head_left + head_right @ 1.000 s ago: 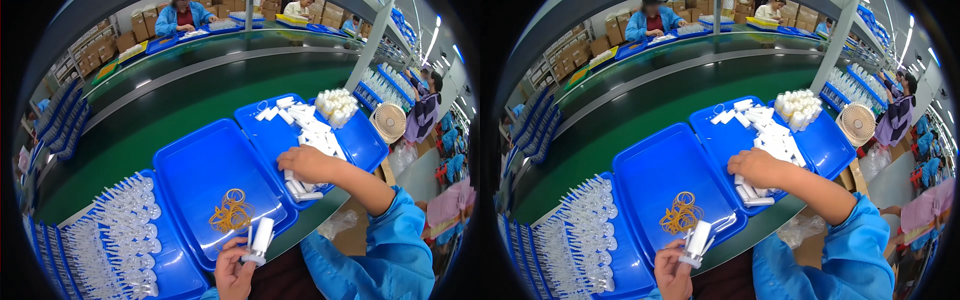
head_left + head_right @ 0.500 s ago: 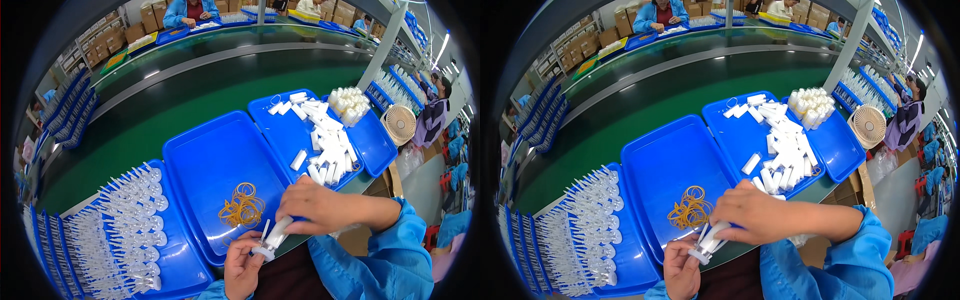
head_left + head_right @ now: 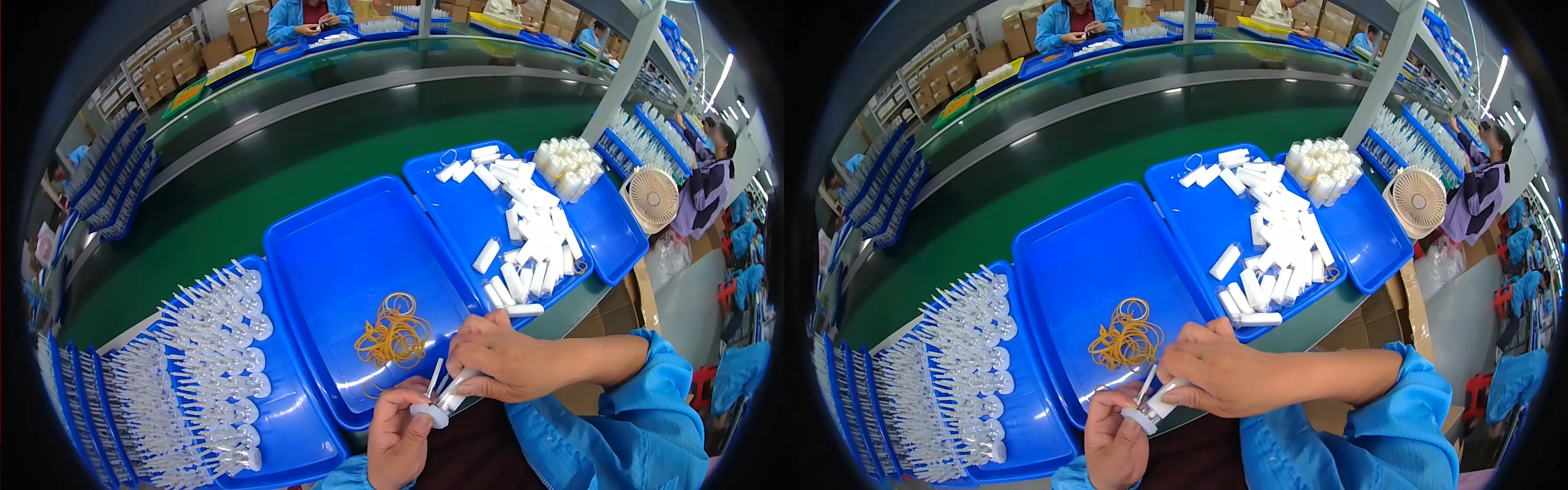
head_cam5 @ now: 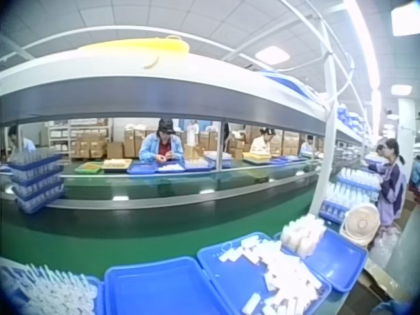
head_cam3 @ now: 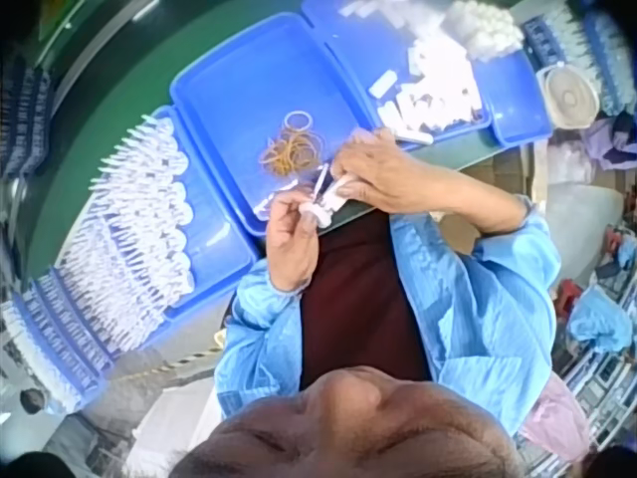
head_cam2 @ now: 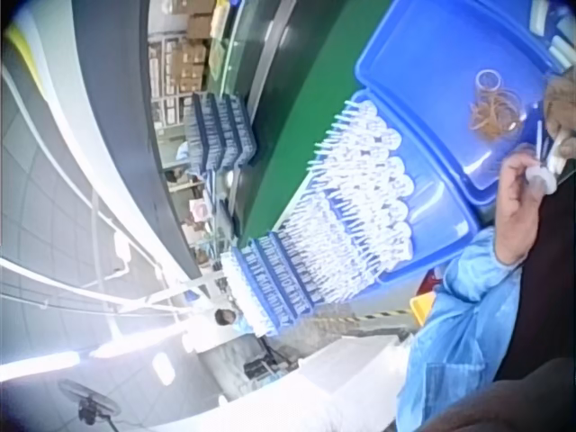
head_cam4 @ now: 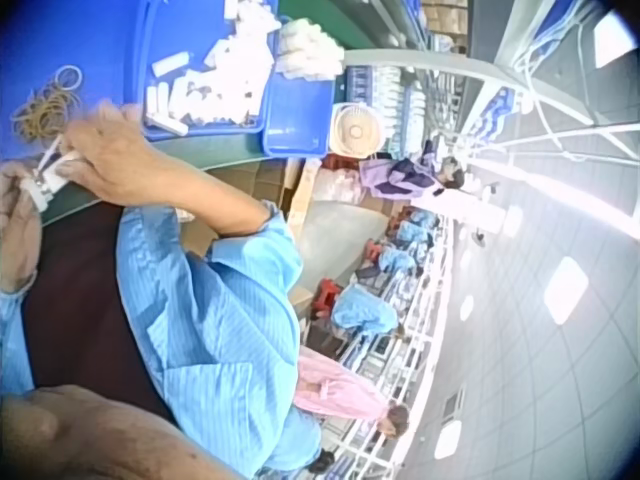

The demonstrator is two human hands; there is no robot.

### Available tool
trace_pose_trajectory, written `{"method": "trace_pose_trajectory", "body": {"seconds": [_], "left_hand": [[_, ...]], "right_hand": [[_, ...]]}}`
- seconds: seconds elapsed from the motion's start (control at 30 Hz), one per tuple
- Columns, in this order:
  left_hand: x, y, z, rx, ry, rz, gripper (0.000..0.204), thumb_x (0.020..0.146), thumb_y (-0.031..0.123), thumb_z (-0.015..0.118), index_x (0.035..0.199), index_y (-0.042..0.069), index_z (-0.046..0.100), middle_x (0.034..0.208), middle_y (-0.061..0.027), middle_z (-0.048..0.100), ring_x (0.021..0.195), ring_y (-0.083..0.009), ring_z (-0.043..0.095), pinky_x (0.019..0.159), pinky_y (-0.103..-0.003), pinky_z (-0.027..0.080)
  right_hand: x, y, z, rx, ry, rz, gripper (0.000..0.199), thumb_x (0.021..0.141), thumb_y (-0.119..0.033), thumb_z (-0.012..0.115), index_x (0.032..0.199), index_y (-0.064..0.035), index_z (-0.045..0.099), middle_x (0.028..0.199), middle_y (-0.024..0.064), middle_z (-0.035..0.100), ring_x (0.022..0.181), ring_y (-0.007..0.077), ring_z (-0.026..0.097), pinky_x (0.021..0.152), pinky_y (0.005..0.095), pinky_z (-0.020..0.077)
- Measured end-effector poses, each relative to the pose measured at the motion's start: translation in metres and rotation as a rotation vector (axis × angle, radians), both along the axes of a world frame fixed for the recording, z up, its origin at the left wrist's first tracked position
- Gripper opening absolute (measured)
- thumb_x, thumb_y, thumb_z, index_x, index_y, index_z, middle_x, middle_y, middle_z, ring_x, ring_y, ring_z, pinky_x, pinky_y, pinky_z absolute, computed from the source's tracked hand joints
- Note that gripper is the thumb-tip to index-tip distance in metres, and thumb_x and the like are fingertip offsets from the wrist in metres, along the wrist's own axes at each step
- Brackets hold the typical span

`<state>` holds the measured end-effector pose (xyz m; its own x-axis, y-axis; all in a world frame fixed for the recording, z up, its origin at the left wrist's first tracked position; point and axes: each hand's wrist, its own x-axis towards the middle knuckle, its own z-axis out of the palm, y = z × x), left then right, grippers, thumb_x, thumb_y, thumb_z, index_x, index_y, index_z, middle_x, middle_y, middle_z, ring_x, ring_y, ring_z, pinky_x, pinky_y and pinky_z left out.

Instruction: Manually assemble and bundle plastic sprayer pump components with rubber bands on a factory line.

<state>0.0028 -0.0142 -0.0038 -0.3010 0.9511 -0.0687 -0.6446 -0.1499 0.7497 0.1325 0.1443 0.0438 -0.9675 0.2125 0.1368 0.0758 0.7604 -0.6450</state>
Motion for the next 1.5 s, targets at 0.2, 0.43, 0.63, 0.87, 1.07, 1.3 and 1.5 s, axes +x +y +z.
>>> {"method": "trace_pose_trajectory", "body": {"seconds": [0.2,0.43,0.63,0.87,1.07,1.3,1.5], "left_hand": [[0.005,0.004,-0.002,0.042,-0.121,-0.029,0.018,0.088,0.006,0.053,0.104,0.004,0.045,0.092,-0.0028,0.051,0.083,-0.0103,0.049,0.076,-0.024,0.039],[0.01,0.001,-0.005,0.043,0.027,-0.012,0.02,0.087,0.01,0.057,0.103,0.005,0.046,0.097,-0.0039,0.051,0.089,-0.0122,0.049,0.08,-0.026,0.039],[0.012,0.002,-0.008,0.029,0.116,0.029,0.02,0.086,0.009,0.057,0.103,0.004,0.046,0.1,-0.0056,0.052,0.09,-0.0138,0.05,0.081,-0.027,0.04],[0.006,0.0,-0.005,0.043,0.014,-0.007,0.021,0.084,0.002,0.055,0.103,0.003,0.047,0.1,-0.0067,0.052,0.089,-0.0151,0.052,0.079,-0.028,0.041],[0.004,0.001,0.005,-0.036,0.019,0.0,0.021,0.083,-0.002,0.053,0.103,0.002,0.048,0.098,-0.0076,0.052,0.091,-0.0161,0.051,0.081,-0.029,0.041],[-0.002,0.001,0.015,0.055,0.894,0.195,0.016,0.079,0.0,0.058,0.094,0.003,0.055,0.093,-0.0083,0.054,0.097,-0.0251,0.049,0.087,-0.035,0.037],[-0.006,0.004,0.018,0.227,1.216,0.22,0.009,0.075,0.008,0.064,0.083,0.007,0.06,0.085,-0.0081,0.057,0.084,-0.0282,0.052,0.087,-0.047,0.033]], "right_hand": [[0.003,-0.001,0.001,-0.02,0.03,0.042,0.014,0.086,-0.023,0.055,0.096,-0.0134,0.059,0.081,0.0019,0.051,0.076,0.0192,0.042,0.07,0.0328,0.025],[0.003,0.0,-0.005,-0.318,0.044,0.075,0.013,0.089,-0.021,0.05,0.091,-0.0113,0.057,0.078,0.0,0.053,0.076,0.0175,0.043,0.07,0.0336,0.0254],[0.006,0.0,-0.005,-0.32,-0.013,0.051,0.014,0.089,-0.022,0.051,0.091,-0.0091,0.054,0.081,0.001,0.053,0.079,0.0183,0.045,0.073,0.0339,0.0262],[0.012,0.055,0.011,0.292,0.131,-0.281,0.026,0.076,-0.015,0.064,0.097,-0.0054,0.053,0.092,0.0085,0.056,0.092,0.0291,0.055,0.076,0.0395,0.0449],[0.022,0.135,-0.022,0.536,-0.39,-0.194,0.025,0.071,-0.01,0.064,0.095,-0.0074,0.059,0.09,0.0073,0.058,0.086,0.0267,0.058,0.072,0.0388,0.0485],[0.007,0.138,-0.031,0.553,-0.139,-0.283,0.019,0.079,-0.013,0.06,0.097,-0.0076,0.062,0.082,0.0074,0.058,0.083,0.0228,0.056,0.072,0.0329,0.0448],[0.004,0.069,-0.01,-0.63,0.202,-0.249,0.013,0.084,-0.012,0.062,0.094,-0.0043,0.064,0.084,0.0027,0.059,0.079,0.0097,0.054,0.07,0.0219,0.0423]]}}
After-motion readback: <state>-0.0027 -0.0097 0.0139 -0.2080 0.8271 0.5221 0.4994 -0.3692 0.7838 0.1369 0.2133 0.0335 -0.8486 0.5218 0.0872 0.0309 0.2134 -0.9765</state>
